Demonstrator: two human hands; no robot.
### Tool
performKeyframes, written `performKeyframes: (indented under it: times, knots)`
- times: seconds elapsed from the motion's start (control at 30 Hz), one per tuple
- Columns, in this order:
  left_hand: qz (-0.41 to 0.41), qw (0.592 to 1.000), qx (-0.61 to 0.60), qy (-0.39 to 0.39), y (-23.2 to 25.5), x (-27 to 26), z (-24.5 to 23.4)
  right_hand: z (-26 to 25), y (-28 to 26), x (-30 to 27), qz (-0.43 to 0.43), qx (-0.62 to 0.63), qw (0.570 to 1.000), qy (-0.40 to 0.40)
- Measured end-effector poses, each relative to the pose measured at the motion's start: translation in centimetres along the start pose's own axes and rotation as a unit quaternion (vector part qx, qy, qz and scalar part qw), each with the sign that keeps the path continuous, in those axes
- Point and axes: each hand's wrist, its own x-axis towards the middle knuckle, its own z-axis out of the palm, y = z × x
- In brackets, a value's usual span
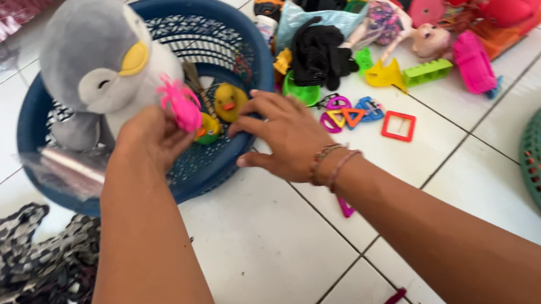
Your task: The person sorts a pile of mixed toys on a tiled floor into two plastic baskets. They pick up items such as a toy cash register, plastic hangers, a toy scale, a toy phone, plastic bags, and geometric shapes, placing them into either a blue or a green basket.
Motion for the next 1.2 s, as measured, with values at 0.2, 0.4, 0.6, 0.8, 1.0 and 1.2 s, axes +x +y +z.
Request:
performKeyframes:
  times: [0.2, 0.4, 0.6, 0.8, 1.0, 1.2]
  knots:
    - [-0.069, 0.973, 0.219, -0.021, -1.1, -0.5, -0.6, -2.0, 1.3, 0.9, -0.032, 0.027, 0.999, -0.027]
    - [-0.125, 0.966, 0.211, -0.083, -3.1, 0.0, 2.4, -4.8, 4.4, 0.1, 0.007, 0.098, 0.99, -0.104]
    - [-0.224, 0.947, 0.213, -0.085, -8.2, 2.9, 5.7, -6.3, 6.0, -1.0, -0.028, 0.054, 0.993, -0.098]
    - [-0.225, 0.921, 0.317, 0.007, -12.0, 5.5, 6.0, -6.6, 6.3, -3.5, 0.096, 0.123, 0.987, -0.038]
    - [-0.031, 0.897, 0.439, 0.036, -8.5, 2.9, 6.9, -7.3, 9.7, -7.1, 0.235, 0.226, 0.944, 0.055]
    - [0.294, 0.873, 0.362, 0.141, 0.1, -3.0, 12.5, -7.7, 15.9, -11.0, 0.359, 0.227, 0.885, 0.189]
